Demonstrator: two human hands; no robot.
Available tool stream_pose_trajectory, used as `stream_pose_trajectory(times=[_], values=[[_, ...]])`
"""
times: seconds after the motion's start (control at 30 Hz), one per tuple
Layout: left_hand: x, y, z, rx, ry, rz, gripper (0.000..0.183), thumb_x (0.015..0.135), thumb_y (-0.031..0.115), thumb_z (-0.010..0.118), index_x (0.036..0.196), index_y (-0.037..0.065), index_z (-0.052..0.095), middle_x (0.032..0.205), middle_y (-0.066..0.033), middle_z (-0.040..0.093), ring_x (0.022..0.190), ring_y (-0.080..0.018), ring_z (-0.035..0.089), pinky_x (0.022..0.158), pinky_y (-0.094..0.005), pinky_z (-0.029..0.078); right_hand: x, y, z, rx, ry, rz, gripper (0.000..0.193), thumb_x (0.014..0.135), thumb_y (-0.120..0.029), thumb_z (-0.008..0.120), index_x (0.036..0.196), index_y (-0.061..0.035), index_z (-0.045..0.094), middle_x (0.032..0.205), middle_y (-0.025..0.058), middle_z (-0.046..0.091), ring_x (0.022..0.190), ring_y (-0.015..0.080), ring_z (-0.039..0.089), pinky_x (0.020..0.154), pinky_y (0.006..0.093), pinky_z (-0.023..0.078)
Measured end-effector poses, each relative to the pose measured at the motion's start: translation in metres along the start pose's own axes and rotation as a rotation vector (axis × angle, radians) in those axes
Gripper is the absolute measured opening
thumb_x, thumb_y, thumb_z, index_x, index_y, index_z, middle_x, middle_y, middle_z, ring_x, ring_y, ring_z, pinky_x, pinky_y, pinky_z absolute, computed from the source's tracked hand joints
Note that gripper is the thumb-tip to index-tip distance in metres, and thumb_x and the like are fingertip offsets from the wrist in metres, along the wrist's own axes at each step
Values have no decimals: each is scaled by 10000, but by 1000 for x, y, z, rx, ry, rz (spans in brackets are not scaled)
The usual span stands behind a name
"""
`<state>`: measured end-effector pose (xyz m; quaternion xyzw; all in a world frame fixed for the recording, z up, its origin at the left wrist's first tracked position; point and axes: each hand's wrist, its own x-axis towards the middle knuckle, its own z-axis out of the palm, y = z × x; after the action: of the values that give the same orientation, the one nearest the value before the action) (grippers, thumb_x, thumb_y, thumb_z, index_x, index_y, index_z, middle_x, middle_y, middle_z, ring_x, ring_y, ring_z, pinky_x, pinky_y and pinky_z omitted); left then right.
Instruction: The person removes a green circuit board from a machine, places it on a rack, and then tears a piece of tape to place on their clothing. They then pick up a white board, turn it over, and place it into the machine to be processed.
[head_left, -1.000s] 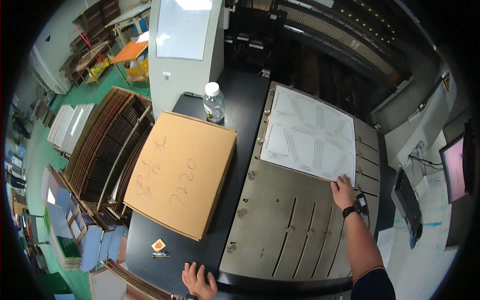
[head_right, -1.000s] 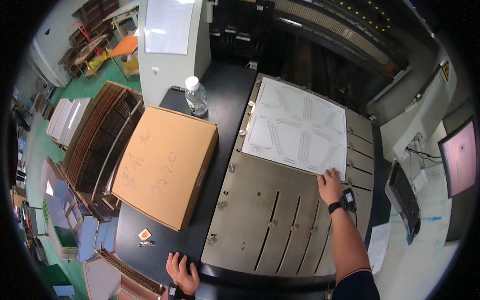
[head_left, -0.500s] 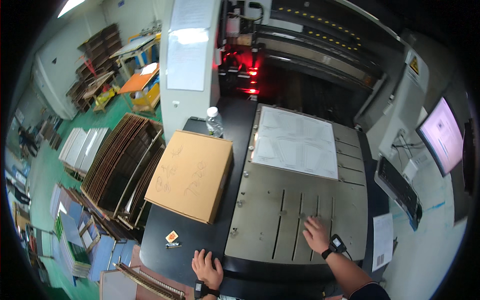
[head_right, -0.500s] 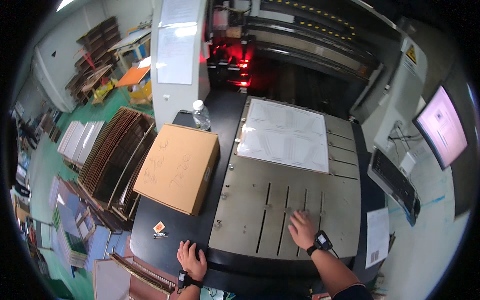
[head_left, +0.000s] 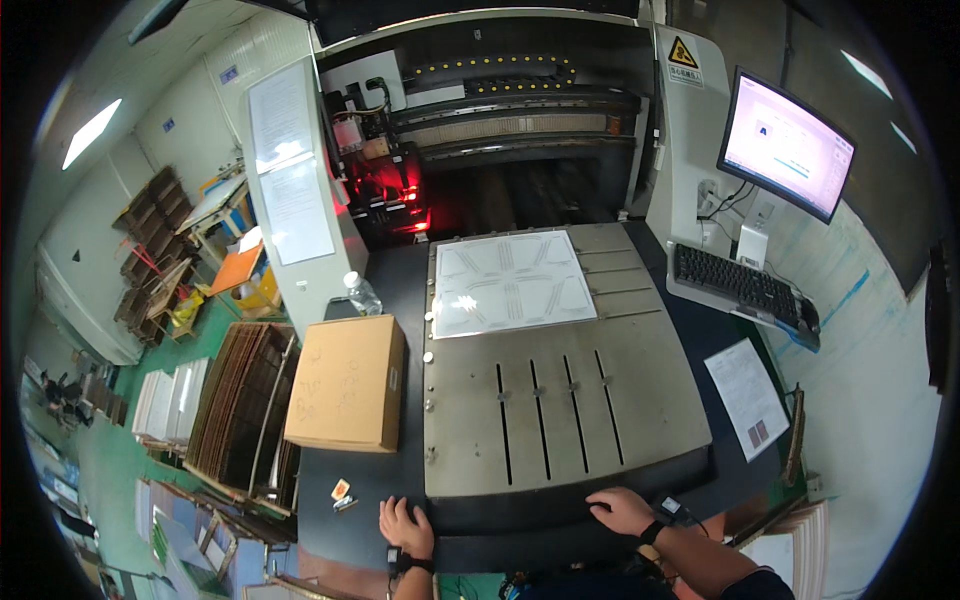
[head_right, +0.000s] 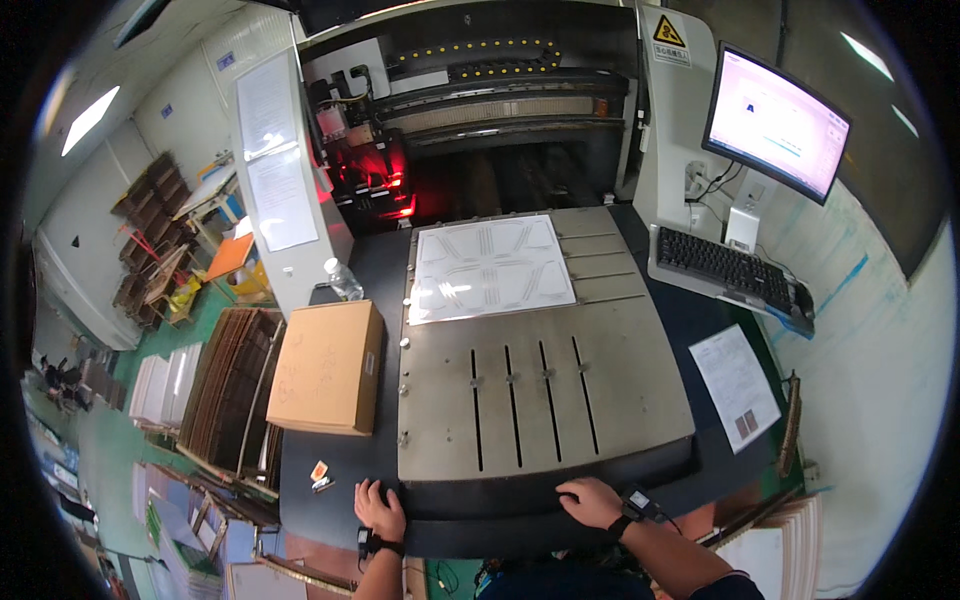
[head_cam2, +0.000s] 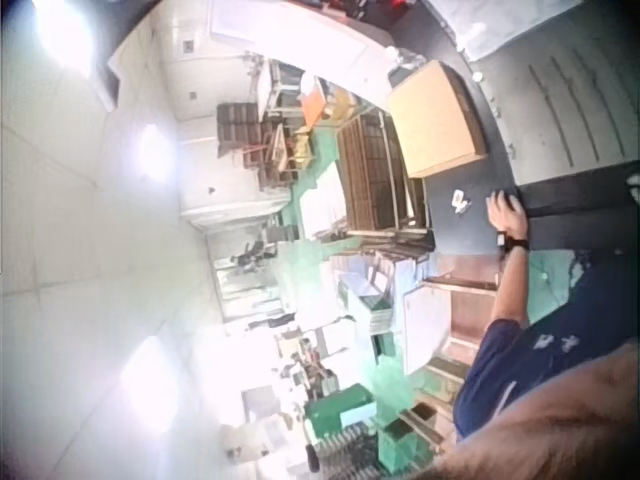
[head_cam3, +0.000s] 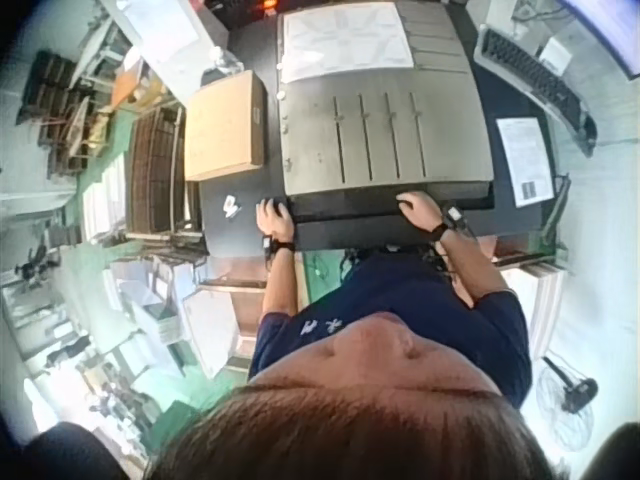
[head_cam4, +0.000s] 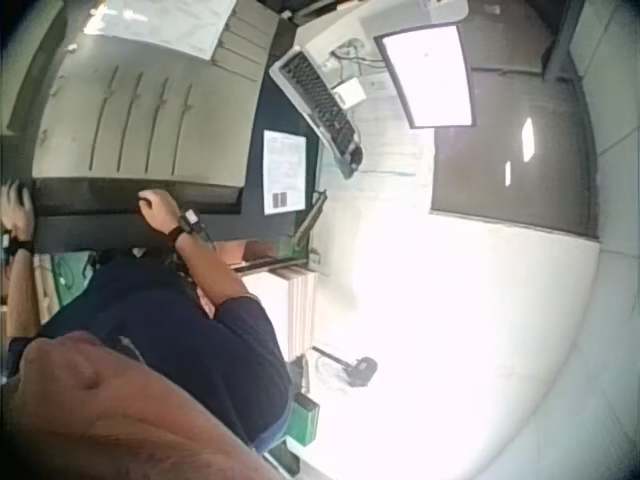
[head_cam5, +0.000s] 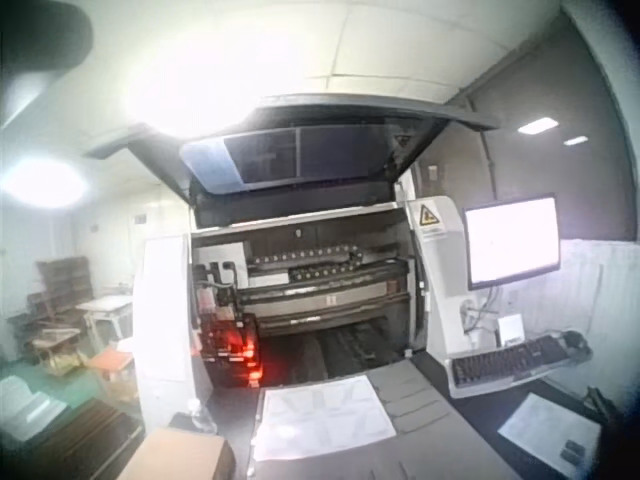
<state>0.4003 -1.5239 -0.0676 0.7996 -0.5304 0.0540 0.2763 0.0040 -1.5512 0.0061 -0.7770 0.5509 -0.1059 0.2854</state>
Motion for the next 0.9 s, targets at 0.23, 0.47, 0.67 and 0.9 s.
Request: stream_pose_trajectory(times=[0.23,0.47,0.67,0.9], values=[[-38,115,-61,-852,-545,-192,250,851,204,561,1016,21,602,954,-130,624,932,-203,584,804,-298,453,-56,-150,-59,1210,-662,-202,265,904,-154,514,1129,-18,549,1027,52,606,938,124,563,822,251,438],[-204,238,-133,-1920,-1268,88,493,877,256,522,1277,-2,390,1249,-137,468,1188,-223,429,992,-326,324,-154,-221,-88,1325,-1202,-542,204,910,-116,487,1063,1,555,936,44,591,864,117,546,802,265,438],[-288,235,-203,-2152,-1218,-194,526,877,293,506,1294,6,363,1281,-158,428,1208,-247,404,1010,-351,302,-244,-232,-65,1382,-1463,-542,150,852,-40,527,969,20,599,878,91,622,779,148,587,688,262,472],[-359,198,-285,-2230,-852,-279,565,877,337,488,1314,15,331,1317,-181,381,1231,-275,376,1031,-380,275,-323,-280,-41,1299,-1924,-483,140,853,-74,534,917,39,586,865,113,611,757,167,589,691,273,468]])
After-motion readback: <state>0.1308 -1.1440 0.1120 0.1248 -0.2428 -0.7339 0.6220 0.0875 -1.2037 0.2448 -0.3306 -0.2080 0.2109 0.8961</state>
